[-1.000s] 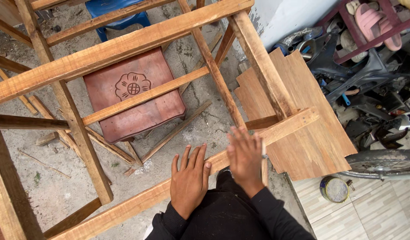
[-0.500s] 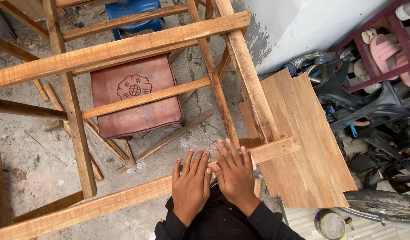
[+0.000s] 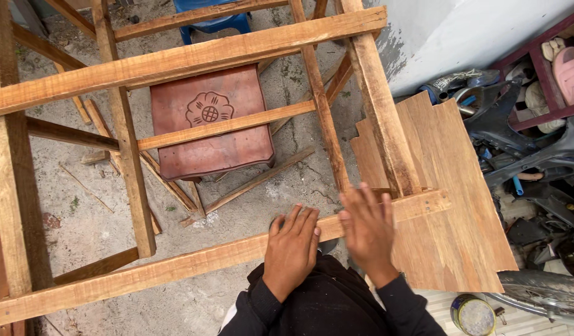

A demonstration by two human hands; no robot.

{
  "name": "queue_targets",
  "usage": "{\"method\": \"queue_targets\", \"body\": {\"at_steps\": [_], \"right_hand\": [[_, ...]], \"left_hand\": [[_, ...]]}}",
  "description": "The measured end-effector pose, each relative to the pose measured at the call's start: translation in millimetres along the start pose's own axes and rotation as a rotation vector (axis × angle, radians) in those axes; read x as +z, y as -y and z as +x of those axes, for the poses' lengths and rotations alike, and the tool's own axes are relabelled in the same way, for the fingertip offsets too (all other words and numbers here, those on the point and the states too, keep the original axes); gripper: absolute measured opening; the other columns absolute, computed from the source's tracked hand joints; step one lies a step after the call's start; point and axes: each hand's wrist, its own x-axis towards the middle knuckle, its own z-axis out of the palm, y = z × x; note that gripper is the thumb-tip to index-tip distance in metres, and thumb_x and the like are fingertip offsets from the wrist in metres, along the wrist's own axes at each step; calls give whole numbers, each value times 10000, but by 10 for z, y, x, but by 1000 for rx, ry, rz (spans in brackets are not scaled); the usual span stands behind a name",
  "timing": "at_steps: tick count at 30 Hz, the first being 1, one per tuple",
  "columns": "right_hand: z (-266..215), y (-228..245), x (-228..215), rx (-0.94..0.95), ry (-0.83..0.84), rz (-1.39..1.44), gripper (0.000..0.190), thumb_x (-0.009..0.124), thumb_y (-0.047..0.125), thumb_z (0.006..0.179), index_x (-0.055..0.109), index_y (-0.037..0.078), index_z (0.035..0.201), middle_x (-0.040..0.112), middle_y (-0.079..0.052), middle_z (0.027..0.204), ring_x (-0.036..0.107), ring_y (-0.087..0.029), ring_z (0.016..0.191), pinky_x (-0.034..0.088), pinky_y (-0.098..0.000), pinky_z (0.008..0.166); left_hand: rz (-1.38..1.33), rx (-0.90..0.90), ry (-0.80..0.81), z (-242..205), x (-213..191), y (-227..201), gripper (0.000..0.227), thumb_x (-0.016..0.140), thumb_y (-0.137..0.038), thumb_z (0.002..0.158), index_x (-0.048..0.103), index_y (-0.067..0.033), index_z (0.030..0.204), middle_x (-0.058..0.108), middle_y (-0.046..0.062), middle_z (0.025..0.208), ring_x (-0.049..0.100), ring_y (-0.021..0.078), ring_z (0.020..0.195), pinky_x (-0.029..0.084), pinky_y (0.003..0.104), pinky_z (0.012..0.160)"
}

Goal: The person sands the edges and surfaces of a large wooden frame structure using a piece of sandpaper held by hand.

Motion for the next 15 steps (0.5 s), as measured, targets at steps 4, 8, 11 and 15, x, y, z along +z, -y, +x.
{"method": "queue_targets", "body": {"at_steps": [4, 8, 11, 15], "right_hand": [[-37, -36, 32, 124, -147, -71, 469, 327, 385, 1115, 651, 125, 1334, 542, -77, 1545, 300, -288, 1556, 93, -528, 1278], [-148, 245, 181, 25, -49, -12, 509, 316, 408, 1105, 656, 124, 1355, 548, -56, 1543, 332, -259, 1530, 105, -501, 1276], [-75, 165, 92, -4, -31, 22, 487, 315, 392, 1108, 666, 139, 1332, 566, -37, 1521, 346, -246, 1528, 111, -507, 1285], [-58, 189, 179, 83, -68, -51, 487, 318, 399, 1109, 663, 130, 1321, 586, -24, 1500, 381, -246, 1519, 120, -506, 1292]], "left_hand": [[-20, 44, 15, -7, -6, 50, 378, 504, -207, 1052, 621, 34, 1319, 684, 200, 1297, 598, 354, 1287, 424, 505, 1063], [-130, 9, 116, 48, -13, 84, 362, 504, -205, 1052, 632, 43, 1283, 698, 200, 1266, 630, 354, 1222, 460, 485, 1031], [-167, -28, 162, 77, -24, 122, 366, 493, -219, 1068, 635, 34, 1291, 698, 196, 1260, 632, 353, 1219, 468, 476, 1033], [-83, 17, 92, 77, 13, 118, 352, 501, -222, 1045, 663, 20, 1243, 707, 190, 1235, 613, 384, 1245, 439, 507, 1047]]}}
